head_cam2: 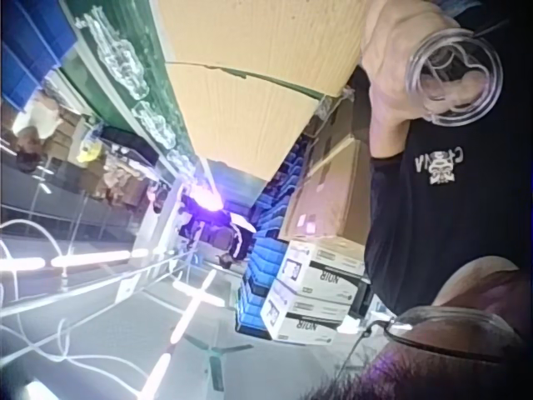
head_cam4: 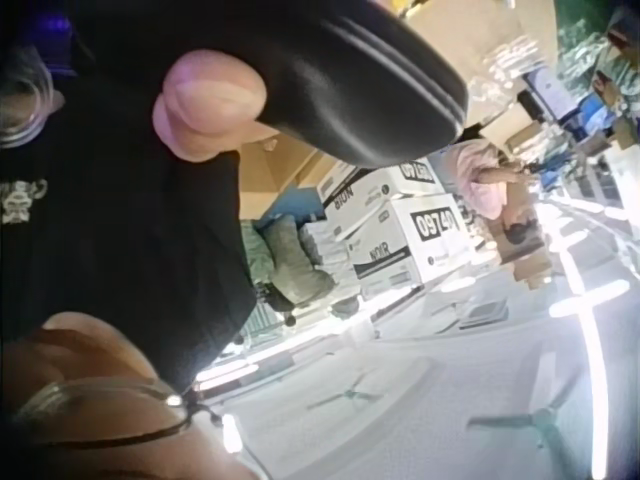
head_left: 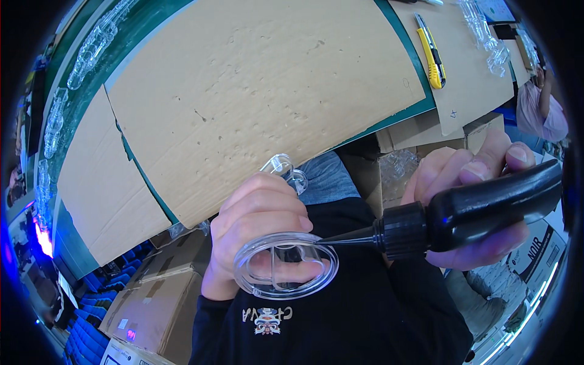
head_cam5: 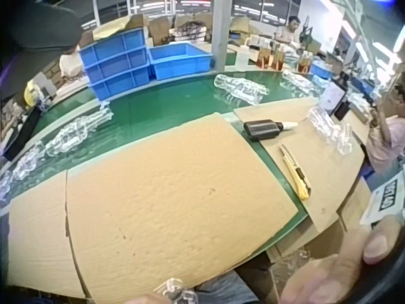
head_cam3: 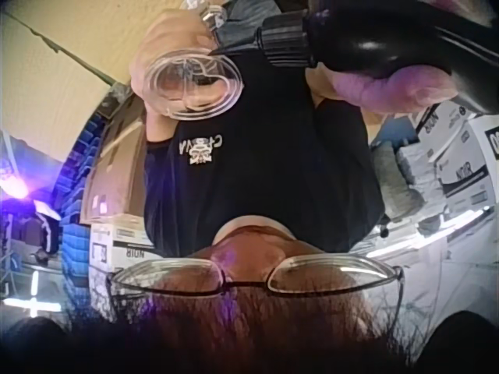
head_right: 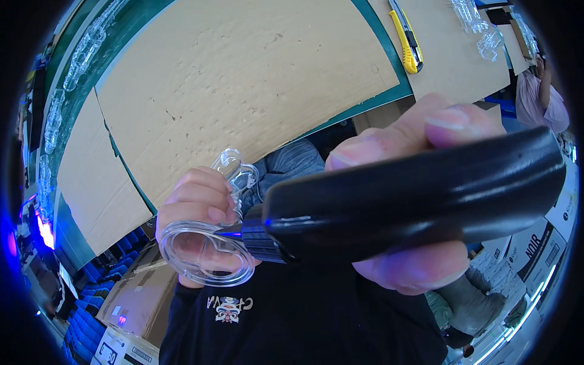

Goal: Applying liquid from a squeeze bottle to the rim of a plastic lid and handling plastic toy components.

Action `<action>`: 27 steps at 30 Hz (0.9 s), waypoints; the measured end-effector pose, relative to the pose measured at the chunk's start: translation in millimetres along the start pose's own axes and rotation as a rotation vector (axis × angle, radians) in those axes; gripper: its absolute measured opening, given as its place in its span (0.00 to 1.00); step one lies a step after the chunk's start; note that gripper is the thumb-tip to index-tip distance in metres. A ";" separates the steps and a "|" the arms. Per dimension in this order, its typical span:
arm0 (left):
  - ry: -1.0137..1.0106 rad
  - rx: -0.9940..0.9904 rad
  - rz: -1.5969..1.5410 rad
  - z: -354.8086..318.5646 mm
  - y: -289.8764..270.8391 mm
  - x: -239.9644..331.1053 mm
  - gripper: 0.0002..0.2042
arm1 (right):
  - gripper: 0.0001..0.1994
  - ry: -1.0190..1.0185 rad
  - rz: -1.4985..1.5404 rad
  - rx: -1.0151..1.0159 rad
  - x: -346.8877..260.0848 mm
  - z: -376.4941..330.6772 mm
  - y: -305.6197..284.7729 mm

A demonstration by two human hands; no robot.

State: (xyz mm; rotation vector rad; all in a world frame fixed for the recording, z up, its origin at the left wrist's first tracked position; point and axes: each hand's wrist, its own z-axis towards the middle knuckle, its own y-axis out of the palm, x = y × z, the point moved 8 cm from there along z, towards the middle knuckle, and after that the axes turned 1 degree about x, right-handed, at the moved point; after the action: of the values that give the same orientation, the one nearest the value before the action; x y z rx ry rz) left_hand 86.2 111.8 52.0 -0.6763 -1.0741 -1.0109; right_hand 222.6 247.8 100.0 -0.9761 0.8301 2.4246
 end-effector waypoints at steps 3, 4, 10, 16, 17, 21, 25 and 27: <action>-0.001 0.010 -0.003 1.2 -1.0 -0.9 0.19 | 0.27 0.006 0.029 0.034 -0.9 -2.0 -4.3; 0.002 0.017 -0.005 1.3 -1.5 -1.2 0.19 | 0.27 0.008 0.039 0.045 -1.4 -2.7 -5.7; 0.006 0.056 -0.002 2.1 -2.4 -2.6 0.19 | 0.27 0.027 0.102 0.089 2.5 -0.1 -14.4; -0.036 0.047 -0.012 5.0 -4.1 1.3 0.17 | 0.27 0.060 0.196 0.110 4.5 6.8 -12.5; -0.052 0.035 -0.017 3.0 -5.4 1.7 0.17 | 0.27 0.065 0.212 0.115 4.7 5.2 -9.4; -0.020 -0.049 -0.040 4.5 0.9 -10.3 0.16 | 0.27 0.076 0.041 0.380 7.5 -3.0 -11.9; -0.045 -0.144 -0.080 3.8 13.4 -11.0 0.14 | 0.27 0.088 -0.016 0.445 9.0 -4.0 -12.1; -0.083 -0.211 -0.108 3.1 21.1 -11.1 0.13 | 0.27 0.097 -0.007 0.425 11.1 -2.7 -10.6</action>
State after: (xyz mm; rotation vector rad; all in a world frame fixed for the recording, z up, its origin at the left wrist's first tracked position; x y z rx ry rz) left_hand 102.8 126.8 43.1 -0.8437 -1.0942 -1.2097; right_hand 222.2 255.4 86.4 -0.9277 1.3048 2.0789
